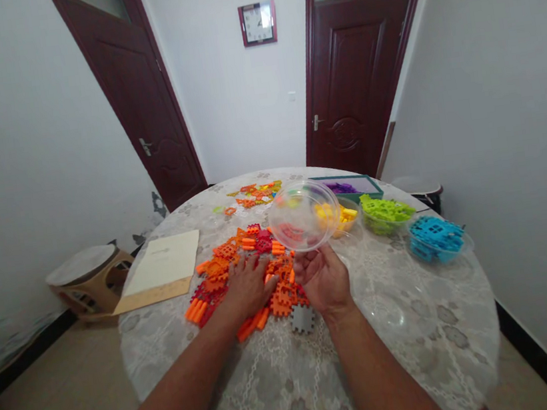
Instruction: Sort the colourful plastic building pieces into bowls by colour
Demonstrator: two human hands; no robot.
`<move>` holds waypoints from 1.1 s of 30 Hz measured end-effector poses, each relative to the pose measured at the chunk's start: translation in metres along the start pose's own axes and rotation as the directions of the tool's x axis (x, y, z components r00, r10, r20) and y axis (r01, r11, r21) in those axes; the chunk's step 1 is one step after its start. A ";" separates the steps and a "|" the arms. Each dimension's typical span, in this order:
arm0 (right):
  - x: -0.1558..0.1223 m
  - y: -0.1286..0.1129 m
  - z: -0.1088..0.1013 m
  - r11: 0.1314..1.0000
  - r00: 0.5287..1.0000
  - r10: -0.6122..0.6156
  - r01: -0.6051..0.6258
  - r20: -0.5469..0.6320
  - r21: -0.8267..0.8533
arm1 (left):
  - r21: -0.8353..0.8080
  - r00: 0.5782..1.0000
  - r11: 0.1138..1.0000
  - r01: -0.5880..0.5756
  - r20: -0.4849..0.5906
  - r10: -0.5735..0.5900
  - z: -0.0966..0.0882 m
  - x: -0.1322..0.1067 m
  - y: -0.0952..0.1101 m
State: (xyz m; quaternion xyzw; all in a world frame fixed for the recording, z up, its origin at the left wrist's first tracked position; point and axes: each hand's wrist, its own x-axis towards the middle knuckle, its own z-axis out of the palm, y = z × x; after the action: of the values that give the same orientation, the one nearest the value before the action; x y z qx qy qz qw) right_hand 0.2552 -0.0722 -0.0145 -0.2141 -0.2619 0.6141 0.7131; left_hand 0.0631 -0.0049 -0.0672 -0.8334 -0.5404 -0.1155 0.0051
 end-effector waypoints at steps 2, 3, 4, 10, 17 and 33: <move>-0.001 0.001 0.002 1.000 1.000 -0.017 0.017 -0.004 0.024 | -0.006 1.000 1.000 0.005 -0.007 -0.005 0.000 0.007 0.003; -0.001 0.001 0.003 0.999 1.000 -0.024 0.024 -0.007 0.034 | -0.004 1.000 1.000 0.015 -0.008 -0.015 -0.001 0.012 0.003; -0.001 0.001 0.005 0.999 1.000 -0.024 0.024 -0.006 0.034 | 0.001 0.999 0.999 0.032 -0.007 -0.032 -0.001 0.016 0.002; -0.002 0.003 0.011 0.997 0.997 -0.077 0.076 0.016 0.029 | 0.057 0.994 0.995 0.087 -0.071 -0.083 -0.007 0.019 -0.006; -0.014 -0.016 0.029 0.918 0.952 -0.301 0.304 0.053 -0.254 | 0.043 0.972 0.991 -0.124 -0.194 0.130 -0.021 -0.006 0.015; -0.095 -0.197 -0.087 -0.468 0.771 -0.611 -0.172 0.177 -0.867 | -0.018 0.918 0.953 -0.302 -0.276 0.286 -0.003 -0.019 0.012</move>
State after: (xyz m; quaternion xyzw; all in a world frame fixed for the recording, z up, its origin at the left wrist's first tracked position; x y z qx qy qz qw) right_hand 0.4503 -0.1953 0.0314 -0.7677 -0.5064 -0.1565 0.3601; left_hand 0.0661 -0.0268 -0.0669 -0.8814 -0.3995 -0.2420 0.0709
